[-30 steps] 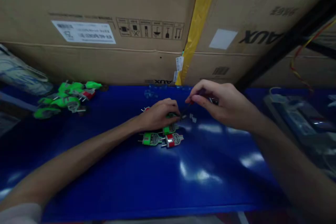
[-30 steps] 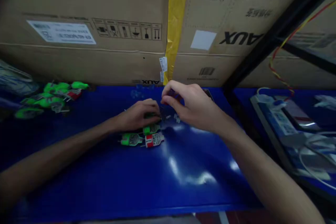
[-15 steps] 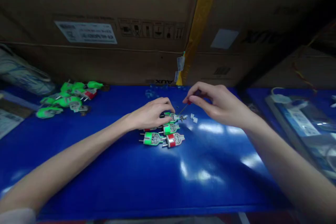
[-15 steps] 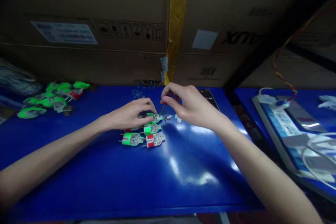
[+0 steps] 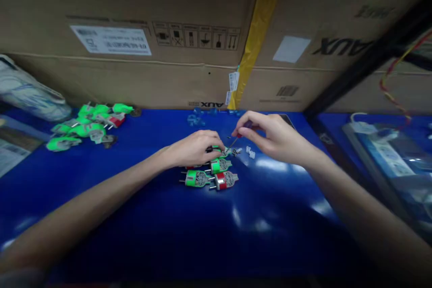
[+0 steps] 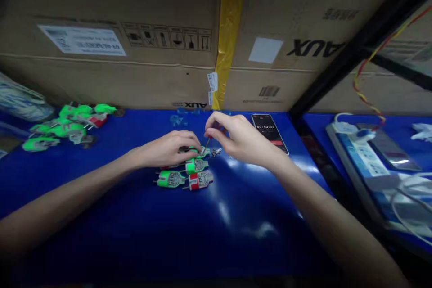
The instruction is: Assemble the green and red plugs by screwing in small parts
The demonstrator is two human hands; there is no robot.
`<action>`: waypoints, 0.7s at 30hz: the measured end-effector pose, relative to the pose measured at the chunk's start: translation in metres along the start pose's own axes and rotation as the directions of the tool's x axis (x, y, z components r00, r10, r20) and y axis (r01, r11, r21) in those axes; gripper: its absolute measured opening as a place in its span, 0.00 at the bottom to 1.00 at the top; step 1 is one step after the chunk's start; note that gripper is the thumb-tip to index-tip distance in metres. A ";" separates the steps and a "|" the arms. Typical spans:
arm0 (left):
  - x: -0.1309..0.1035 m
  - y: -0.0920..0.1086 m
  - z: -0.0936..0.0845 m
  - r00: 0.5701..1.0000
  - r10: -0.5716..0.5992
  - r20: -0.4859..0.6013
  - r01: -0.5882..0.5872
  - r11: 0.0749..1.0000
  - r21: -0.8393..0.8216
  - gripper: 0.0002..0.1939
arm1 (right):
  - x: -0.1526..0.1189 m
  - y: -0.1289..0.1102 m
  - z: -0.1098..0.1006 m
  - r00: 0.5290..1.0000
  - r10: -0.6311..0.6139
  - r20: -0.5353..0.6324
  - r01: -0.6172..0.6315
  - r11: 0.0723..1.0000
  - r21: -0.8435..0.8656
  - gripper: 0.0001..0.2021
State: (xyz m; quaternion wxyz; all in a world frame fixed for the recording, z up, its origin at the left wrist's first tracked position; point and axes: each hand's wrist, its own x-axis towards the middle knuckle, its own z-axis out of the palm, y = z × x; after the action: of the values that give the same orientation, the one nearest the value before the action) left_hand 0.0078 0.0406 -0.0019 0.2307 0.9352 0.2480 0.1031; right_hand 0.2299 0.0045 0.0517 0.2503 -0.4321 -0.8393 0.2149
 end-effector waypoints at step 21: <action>-0.001 -0.003 0.003 0.998 0.045 0.051 -0.048 0.997 0.067 0.11 | 0.005 -0.005 0.002 0.975 -0.182 0.126 0.196 0.974 -0.111 0.07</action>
State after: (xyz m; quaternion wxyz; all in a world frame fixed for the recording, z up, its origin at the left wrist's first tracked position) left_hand 0.0068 0.0411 -0.0054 0.2022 0.9504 0.2236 0.0768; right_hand 0.2229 0.0054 0.0545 0.1938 -0.3517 -0.9012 0.1628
